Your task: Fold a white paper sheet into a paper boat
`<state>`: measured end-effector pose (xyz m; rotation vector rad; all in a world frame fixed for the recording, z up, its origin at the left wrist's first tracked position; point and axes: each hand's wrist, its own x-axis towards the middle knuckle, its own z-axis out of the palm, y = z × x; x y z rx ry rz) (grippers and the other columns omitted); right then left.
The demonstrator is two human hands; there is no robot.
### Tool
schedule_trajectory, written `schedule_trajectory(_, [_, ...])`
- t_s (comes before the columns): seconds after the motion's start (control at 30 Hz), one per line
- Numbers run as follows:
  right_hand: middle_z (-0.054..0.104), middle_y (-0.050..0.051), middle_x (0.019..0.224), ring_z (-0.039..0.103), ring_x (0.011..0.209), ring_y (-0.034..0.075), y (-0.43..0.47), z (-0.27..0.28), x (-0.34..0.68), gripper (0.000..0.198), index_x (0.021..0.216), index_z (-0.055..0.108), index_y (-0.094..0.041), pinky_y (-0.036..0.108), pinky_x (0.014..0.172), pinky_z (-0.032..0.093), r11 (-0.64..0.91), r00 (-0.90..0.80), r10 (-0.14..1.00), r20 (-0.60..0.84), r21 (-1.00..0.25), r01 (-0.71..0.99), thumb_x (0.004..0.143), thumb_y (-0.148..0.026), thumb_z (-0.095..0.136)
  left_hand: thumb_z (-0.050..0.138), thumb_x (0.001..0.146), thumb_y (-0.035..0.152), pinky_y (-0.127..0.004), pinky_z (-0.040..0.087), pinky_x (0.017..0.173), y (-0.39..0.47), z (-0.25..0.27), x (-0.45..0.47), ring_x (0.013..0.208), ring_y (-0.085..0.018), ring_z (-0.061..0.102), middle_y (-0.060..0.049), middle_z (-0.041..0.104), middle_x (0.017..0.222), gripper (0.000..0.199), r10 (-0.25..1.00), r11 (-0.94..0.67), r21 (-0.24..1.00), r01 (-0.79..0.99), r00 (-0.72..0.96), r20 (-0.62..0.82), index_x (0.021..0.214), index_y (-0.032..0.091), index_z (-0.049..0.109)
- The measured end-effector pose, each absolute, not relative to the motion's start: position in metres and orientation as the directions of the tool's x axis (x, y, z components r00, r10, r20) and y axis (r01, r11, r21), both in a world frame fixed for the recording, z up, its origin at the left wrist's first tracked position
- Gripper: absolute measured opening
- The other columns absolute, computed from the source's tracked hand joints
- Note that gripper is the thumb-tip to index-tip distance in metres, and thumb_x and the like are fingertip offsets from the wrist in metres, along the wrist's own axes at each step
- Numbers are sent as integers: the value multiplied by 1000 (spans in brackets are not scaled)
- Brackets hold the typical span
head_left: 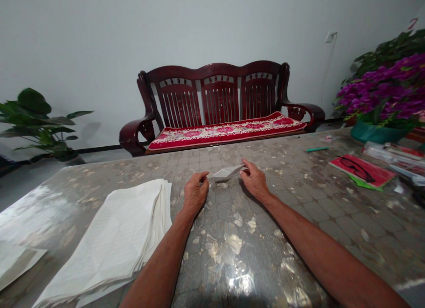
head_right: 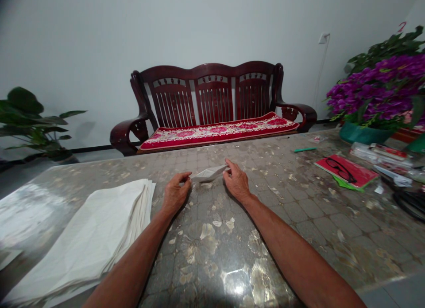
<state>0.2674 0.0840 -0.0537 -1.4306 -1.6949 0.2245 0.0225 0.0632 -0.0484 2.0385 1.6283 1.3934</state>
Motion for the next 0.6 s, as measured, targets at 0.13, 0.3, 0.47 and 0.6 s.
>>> schedule_trajectory(0.13, [73,8,116,69,100,22,84,-54,268,44,126,69,-21,34,95,52,344,-21,875,484,-590,731,90,-27,46,56,88,22,-32,55,86,63,-49,22,88,-18,69,-5,74,98,26,848,-374,644,668,-34,528,108,20,72])
schedule_trajectory(0.3, [74,8,113,69,103,22,85,-55,269,40,120,72,-21,34,96,52,376,-61,871,488,-581,721,92,-23,43,57,89,25,-36,54,93,64,-51,20,96,-21,70,-7,76,104,27,858,-329,690,645,-101,503,109,19,73])
schedule_trajectory(0.47, [76,7,106,72,89,19,91,-61,272,36,112,75,-20,33,89,55,413,-46,850,524,-611,675,91,-17,47,53,92,26,-36,56,89,66,-54,20,88,-19,72,-7,76,103,30,894,-288,756,587,-119,433,113,18,73])
schedule_trajectory(0.6, [77,6,101,73,76,17,93,-66,271,34,110,75,-21,30,80,56,437,-21,847,531,-673,597,91,-16,46,49,92,20,-31,56,84,65,-53,20,79,-17,71,-4,77,92,34,903,-281,770,573,-114,414,119,18,71])
